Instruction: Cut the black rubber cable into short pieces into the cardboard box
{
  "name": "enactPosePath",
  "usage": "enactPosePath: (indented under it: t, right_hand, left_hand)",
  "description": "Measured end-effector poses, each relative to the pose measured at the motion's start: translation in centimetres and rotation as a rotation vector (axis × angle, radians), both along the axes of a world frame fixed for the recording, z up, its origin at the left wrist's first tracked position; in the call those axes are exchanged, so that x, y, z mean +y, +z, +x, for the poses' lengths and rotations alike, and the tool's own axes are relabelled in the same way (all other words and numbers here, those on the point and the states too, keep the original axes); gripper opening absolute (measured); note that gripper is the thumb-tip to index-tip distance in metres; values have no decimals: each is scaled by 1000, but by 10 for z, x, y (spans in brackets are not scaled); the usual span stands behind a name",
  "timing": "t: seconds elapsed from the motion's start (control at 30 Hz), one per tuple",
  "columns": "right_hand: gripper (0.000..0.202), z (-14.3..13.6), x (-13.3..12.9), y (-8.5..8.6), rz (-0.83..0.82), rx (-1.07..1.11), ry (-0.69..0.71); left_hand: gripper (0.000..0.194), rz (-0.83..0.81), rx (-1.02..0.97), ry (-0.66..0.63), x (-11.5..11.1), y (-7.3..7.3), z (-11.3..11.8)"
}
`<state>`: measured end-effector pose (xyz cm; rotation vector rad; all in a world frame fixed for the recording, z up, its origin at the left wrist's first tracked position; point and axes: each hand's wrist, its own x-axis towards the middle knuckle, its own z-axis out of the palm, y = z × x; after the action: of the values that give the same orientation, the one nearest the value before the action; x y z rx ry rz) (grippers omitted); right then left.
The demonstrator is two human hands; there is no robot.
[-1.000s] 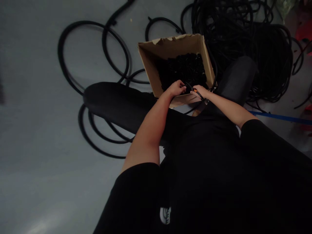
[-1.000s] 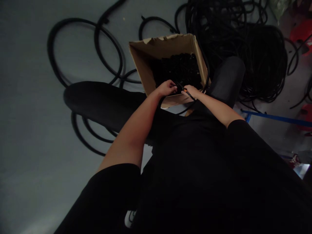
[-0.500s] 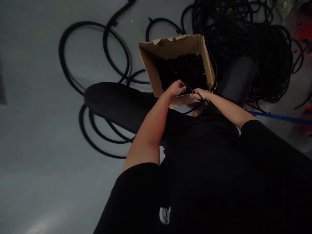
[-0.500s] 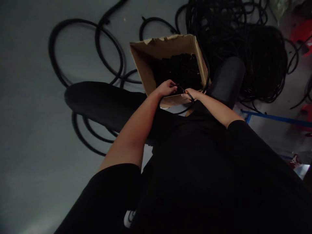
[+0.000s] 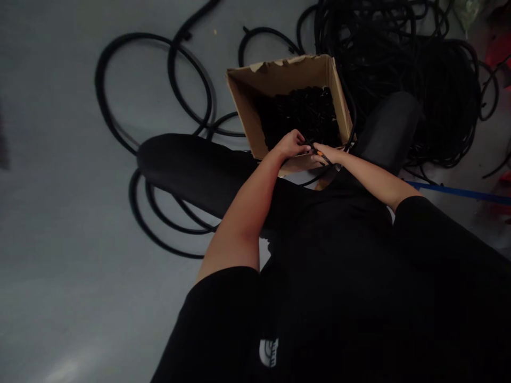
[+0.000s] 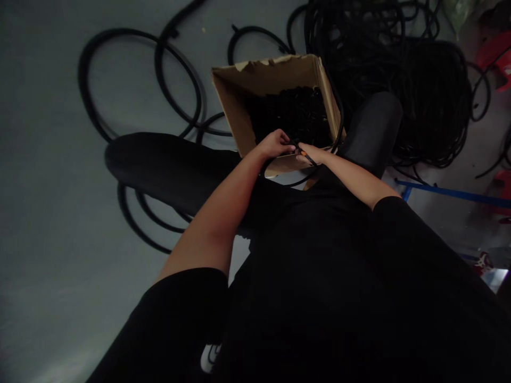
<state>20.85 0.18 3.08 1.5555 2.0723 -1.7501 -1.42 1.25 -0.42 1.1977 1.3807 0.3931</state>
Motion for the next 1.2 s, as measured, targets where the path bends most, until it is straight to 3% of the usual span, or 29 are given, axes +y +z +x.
enactPosePath:
  t: [0.13, 0.37, 0.5, 0.7, 0.93, 1.2]
  right_hand:
    - [27, 0, -2, 4, 4, -14, 3]
    - [19, -1, 1, 7, 50, -52, 14]
    - [26, -1, 6, 8, 136, -101, -38]
    - [28, -1, 11, 13, 73, -197, -120]
    - [25, -2, 10, 16, 78, -220, -102]
    - [27, 1, 11, 14, 122, -242, -70]
  left_hand:
    - [45, -84, -1, -16, -1, 4, 2]
    - [37, -78, -25, 61, 4, 4, -2]
    - [37, -33, -1, 96, 3, 8, 0]
    - [29, -53, 76, 84, 3, 13, 0]
    - [28, -35, 85, 70, 3, 7, -2]
    - [29, -41, 113, 78, 3, 11, -2]
